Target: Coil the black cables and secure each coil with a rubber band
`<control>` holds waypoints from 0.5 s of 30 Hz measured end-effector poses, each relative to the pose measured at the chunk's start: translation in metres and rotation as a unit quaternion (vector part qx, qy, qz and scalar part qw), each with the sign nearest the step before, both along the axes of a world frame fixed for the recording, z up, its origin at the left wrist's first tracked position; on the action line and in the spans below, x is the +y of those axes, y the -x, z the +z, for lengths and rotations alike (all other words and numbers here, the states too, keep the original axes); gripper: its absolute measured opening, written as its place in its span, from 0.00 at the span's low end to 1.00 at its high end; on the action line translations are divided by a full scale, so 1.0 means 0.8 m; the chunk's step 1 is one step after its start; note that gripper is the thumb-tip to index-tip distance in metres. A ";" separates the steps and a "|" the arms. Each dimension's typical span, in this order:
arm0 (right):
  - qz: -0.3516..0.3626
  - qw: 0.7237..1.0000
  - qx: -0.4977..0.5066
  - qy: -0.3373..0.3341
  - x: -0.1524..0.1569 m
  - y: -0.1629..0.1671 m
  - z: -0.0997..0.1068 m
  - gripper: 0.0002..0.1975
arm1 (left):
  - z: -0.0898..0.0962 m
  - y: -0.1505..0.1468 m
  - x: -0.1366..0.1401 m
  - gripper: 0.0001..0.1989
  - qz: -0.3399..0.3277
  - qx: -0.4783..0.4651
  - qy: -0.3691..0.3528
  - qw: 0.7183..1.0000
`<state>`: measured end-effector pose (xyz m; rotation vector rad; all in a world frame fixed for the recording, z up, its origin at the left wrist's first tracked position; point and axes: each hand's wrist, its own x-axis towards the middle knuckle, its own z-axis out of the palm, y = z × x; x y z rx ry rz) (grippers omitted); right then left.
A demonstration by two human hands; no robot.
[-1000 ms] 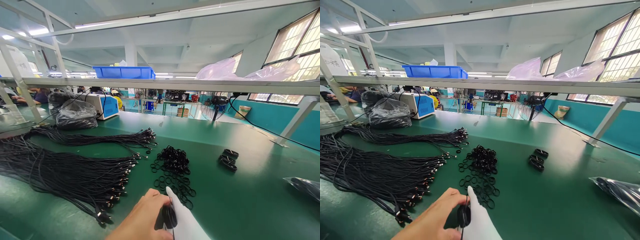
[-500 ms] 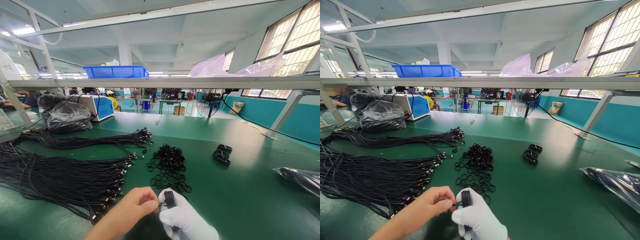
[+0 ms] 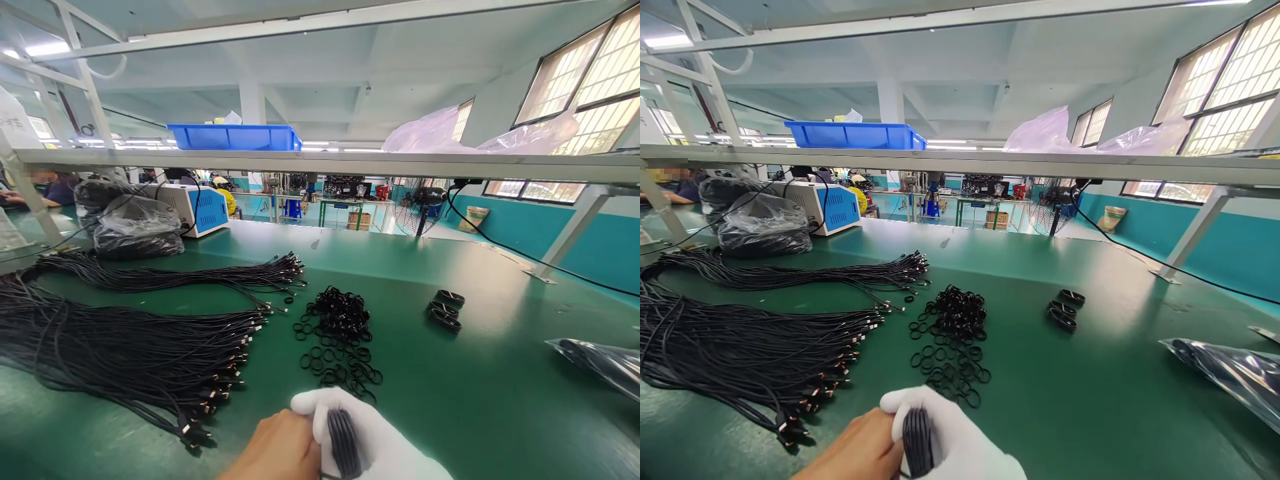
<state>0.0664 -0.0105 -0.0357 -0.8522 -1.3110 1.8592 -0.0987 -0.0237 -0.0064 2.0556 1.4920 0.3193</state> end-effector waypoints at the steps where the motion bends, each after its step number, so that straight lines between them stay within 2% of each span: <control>1: 0.007 0.999 0.034 0.003 0.000 0.001 -0.005 0.29 | 0.003 0.002 0.006 0.15 0.002 -0.031 0.031 0.999; 4: 0.021 0.994 0.102 0.012 0.009 0.002 -0.018 0.31 | 0.012 0.006 0.016 0.09 0.016 -0.169 0.071 0.983; 7: 0.049 0.987 0.152 0.024 0.021 0.002 -0.027 0.33 | 0.016 0.005 0.016 0.01 0.064 -0.344 0.080 0.933; 9: 0.063 0.981 0.179 0.027 0.024 0.003 -0.031 0.32 | 0.013 0.000 0.017 0.02 0.089 -0.421 0.103 0.897; 12: 0.078 0.968 0.236 0.023 0.022 0.007 -0.033 0.28 | 0.001 -0.013 0.021 0.06 0.112 -0.474 0.141 0.862; 15: 0.116 0.949 0.290 0.033 0.020 0.009 -0.031 0.26 | -0.010 -0.022 0.025 0.07 0.138 -0.487 0.141 0.851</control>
